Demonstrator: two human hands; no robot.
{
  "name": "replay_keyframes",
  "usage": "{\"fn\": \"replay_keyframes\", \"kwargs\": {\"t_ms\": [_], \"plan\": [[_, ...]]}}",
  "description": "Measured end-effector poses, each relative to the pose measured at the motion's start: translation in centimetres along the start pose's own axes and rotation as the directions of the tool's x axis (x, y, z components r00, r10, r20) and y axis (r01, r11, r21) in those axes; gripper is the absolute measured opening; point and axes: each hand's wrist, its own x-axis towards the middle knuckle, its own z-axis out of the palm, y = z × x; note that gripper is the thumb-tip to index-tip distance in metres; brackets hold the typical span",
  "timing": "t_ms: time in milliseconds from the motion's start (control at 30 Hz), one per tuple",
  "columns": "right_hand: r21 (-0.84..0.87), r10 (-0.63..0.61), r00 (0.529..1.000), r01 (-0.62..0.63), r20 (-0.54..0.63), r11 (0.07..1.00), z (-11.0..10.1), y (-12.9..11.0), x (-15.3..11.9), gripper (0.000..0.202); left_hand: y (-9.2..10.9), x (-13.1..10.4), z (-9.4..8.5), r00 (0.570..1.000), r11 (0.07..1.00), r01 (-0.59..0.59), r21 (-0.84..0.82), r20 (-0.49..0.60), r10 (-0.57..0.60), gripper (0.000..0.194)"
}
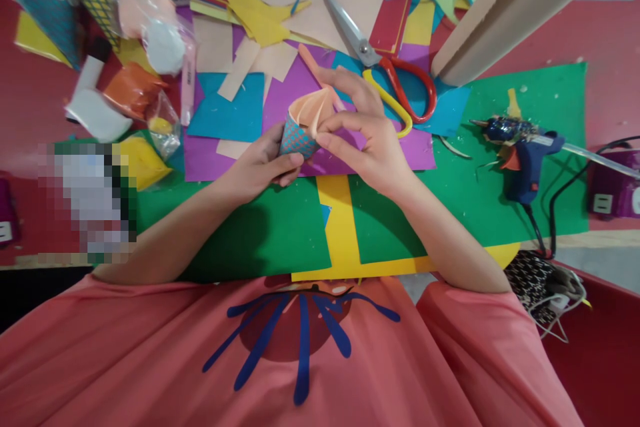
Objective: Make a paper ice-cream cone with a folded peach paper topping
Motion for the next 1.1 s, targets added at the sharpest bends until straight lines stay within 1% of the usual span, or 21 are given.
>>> {"fn": "replay_keyframes", "kwargs": {"t_ms": [233, 300, 400, 467, 500, 567, 600, 667, 733, 767, 867, 900, 967, 1033, 1100], "plan": [[-0.076, -0.082, 0.996, 0.081, -0.016, 0.994, 0.0, -0.2, 0.1, 0.008, -0.5, 0.0, -0.2, 0.998, 0.998, -0.021, 0.059, -0.064, 0.025, 0.034], [-0.090, -0.085, 0.996, 0.083, -0.015, 0.992, 0.0, -0.3, 0.1, 0.009, -0.7, 0.1, -0.1, 0.997, 0.997, -0.035, 0.071, -0.064, 0.039, 0.035], [-0.094, -0.103, 0.994, 0.098, -0.047, 0.991, 0.2, -0.5, -0.1, 0.007, -1.0, 0.2, -0.1, 0.996, 0.995, -0.067, 0.071, -0.059, 0.071, 0.039], [-0.089, -0.071, 0.994, 0.063, -0.087, 0.994, 0.4, -0.5, -0.3, 0.003, -1.2, 0.3, -0.1, 0.996, 0.997, -0.066, 0.049, -0.058, 0.069, 0.040], [-0.073, -0.049, 0.991, 0.040, -0.125, 0.997, 0.5, -0.5, -0.4, 0.003, -1.3, 0.3, -0.2, 0.996, 0.998, -0.060, 0.028, -0.064, 0.062, 0.041], [0.005, -0.026, 0.973, 0.028, -0.231, 1.000, 0.5, -0.3, -0.4, 0.005, -1.2, 0.4, -0.2, 0.995, 0.998, -0.054, -0.045, -0.091, 0.050, 0.040], [0.060, -0.022, 0.958, 0.040, -0.285, 0.997, 0.4, -0.1, -0.4, 0.005, -1.0, 0.4, -0.2, 0.993, 0.994, -0.051, -0.098, -0.108, 0.040, 0.039], [0.163, -0.007, 0.942, 0.066, -0.336, 0.984, 0.2, 0.3, -0.2, 0.004, -0.5, 0.3, -0.2, 0.993, 0.976, -0.027, -0.217, -0.121, 0.001, 0.037], [0.214, 0.021, 0.948, 0.050, -0.316, 0.976, 0.2, 0.6, -0.1, 0.013, 0.0, 0.2, -0.2, 0.994, 0.947, 0.029, -0.319, -0.092, -0.061, 0.037], [0.215, 0.049, 0.955, 0.017, -0.294, 0.977, 0.2, 0.7, 0.0, 0.019, 0.2, 0.1, -0.2, 0.994, 0.934, 0.050, -0.354, -0.074, -0.081, 0.038], [0.189, 0.145, 0.963, -0.102, -0.226, 0.977, 0.6, 0.8, 0.0, 0.039, 0.3, 0.0, 0.0, 0.993, 0.909, 0.078, -0.410, -0.044, -0.105, 0.035], [0.204, 0.168, 0.963, -0.125, -0.211, 0.971, 0.7, 0.8, 0.0, 0.043, 0.3, 0.0, 0.0, 0.993, 0.906, 0.083, -0.414, -0.045, -0.111, 0.033], [0.293, 0.206, 0.961, -0.146, -0.185, 0.945, 0.9, 0.6, 0.1, 0.038, 0.1, 0.1, 0.0, 0.991, 0.908, 0.094, -0.407, -0.052, -0.126, 0.031], [0.381, 0.250, 0.955, -0.174, -0.161, 0.908, 1.0, 0.5, 0.2, 0.031, 0.1, 0.1, 0.0, 0.989, 0.913, 0.110, -0.393, -0.044, -0.138, 0.036], [0.410, 0.286, 0.949, -0.212, -0.129, 0.887, 1.0, 0.3, 0.3, 0.029, 0.2, 0.2, 0.0, 0.991, 0.915, 0.104, -0.389, -0.038, -0.129, 0.042]]}}
